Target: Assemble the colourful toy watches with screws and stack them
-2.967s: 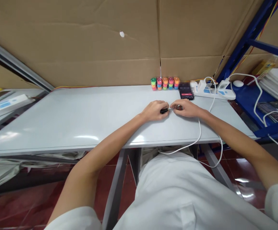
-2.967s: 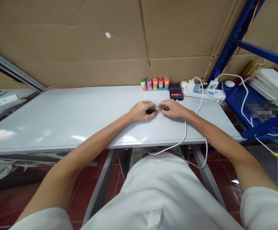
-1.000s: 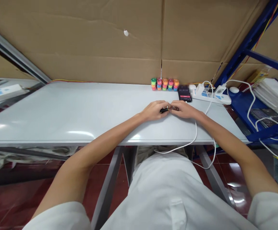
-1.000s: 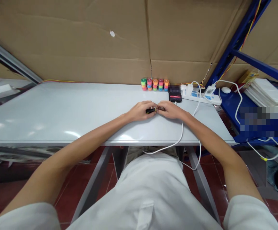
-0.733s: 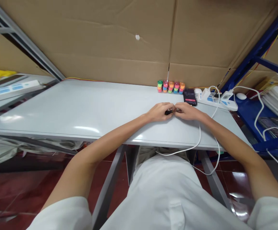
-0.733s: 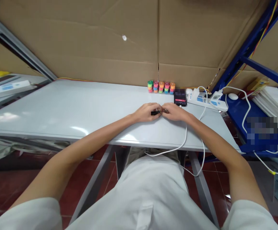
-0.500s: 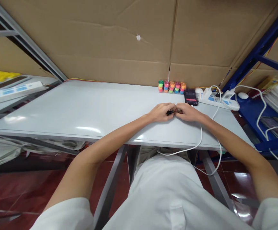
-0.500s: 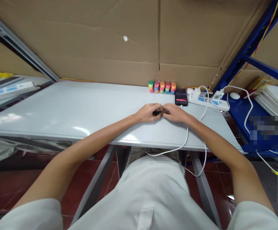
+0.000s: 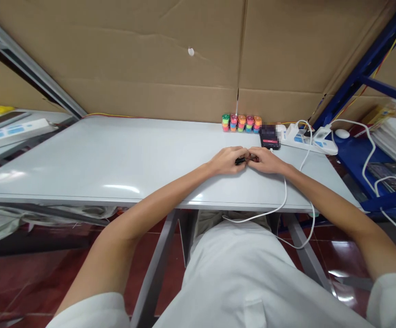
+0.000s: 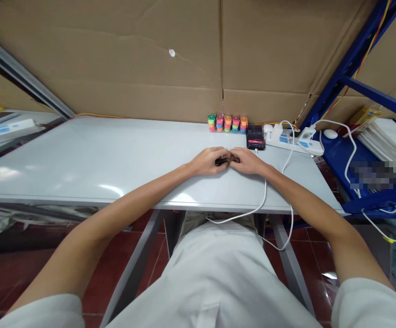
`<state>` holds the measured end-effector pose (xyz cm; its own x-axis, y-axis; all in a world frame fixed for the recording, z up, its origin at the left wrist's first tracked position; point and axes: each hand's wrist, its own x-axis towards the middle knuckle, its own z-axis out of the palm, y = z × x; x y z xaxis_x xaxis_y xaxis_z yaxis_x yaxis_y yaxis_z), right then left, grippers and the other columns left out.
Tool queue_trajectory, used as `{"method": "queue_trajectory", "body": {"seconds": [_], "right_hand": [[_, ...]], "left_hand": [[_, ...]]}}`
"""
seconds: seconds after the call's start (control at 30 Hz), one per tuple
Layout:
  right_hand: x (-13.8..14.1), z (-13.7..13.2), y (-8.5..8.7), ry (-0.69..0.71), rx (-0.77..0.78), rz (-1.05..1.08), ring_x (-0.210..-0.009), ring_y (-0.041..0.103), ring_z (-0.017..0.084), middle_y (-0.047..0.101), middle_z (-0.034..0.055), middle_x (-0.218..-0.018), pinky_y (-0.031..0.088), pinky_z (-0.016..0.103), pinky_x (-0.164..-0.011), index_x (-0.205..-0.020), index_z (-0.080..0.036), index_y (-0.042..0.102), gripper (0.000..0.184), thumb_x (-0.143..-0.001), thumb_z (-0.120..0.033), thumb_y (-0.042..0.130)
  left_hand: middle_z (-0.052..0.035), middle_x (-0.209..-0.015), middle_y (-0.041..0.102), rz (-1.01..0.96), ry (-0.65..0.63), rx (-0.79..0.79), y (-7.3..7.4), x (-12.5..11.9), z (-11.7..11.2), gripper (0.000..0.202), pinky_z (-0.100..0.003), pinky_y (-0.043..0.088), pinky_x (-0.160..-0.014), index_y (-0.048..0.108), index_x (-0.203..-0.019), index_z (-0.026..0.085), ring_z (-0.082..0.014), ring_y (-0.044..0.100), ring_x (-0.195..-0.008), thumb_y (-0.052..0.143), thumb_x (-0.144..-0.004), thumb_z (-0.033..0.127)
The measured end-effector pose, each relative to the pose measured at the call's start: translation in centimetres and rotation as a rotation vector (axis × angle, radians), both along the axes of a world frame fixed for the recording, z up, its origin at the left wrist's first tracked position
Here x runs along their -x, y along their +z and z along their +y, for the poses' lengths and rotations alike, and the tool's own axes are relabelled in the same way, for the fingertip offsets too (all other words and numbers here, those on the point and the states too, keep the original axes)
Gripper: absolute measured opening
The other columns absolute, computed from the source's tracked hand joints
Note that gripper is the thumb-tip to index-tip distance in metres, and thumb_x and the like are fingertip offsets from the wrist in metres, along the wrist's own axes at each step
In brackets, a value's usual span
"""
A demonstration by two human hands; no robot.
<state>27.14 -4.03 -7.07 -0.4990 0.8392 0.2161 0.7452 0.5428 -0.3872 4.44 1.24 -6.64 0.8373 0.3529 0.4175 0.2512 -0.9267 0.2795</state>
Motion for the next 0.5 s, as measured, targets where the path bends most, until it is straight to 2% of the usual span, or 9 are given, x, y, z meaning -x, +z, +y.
{"method": "queue_trajectory", "body": {"seconds": [0.17,0.3,0.5], "right_hand": [[-0.4,-0.3,0.3,0.022,0.008,-0.016,-0.113,0.066,0.021,0.065,0.0106,-0.13,0.06,0.043,-0.097,-0.131,-0.016,0.063,0.04,-0.101,-0.043,0.064],[-0.9,-0.4,0.3,0.025,0.01,-0.03,-0.113,0.066,0.021,0.065,0.0105,-0.129,0.06,0.043,-0.098,-0.13,-0.016,0.063,0.039,-0.101,-0.043,0.063],[-1.3,-0.6,0.7,0.039,0.007,-0.044,-0.11,0.067,0.02,0.066,0.0099,-0.126,0.06,0.042,-0.096,-0.127,-0.016,0.064,0.038,-0.101,-0.043,0.063]], "left_hand": [[-0.0062,-0.106,0.072,-0.006,-0.005,0.012,0.3,0.3,0.3,0.03,-0.033,0.052,-0.083,0.066,-0.115,0.021,-0.0223,0.067,-0.093,0.059,-0.085,0.022],[-0.0053,-0.099,0.071,-0.028,-0.005,0.029,0.0,0.3,0.7,0.029,-0.033,0.051,-0.082,0.067,-0.114,0.021,-0.0215,0.066,-0.088,0.058,-0.087,0.023],[-0.0064,-0.099,0.071,-0.053,-0.009,0.047,-0.3,-0.1,0.8,0.027,-0.033,0.05,-0.081,0.069,-0.111,0.02,-0.0216,0.066,-0.087,0.058,-0.088,0.024]]}}
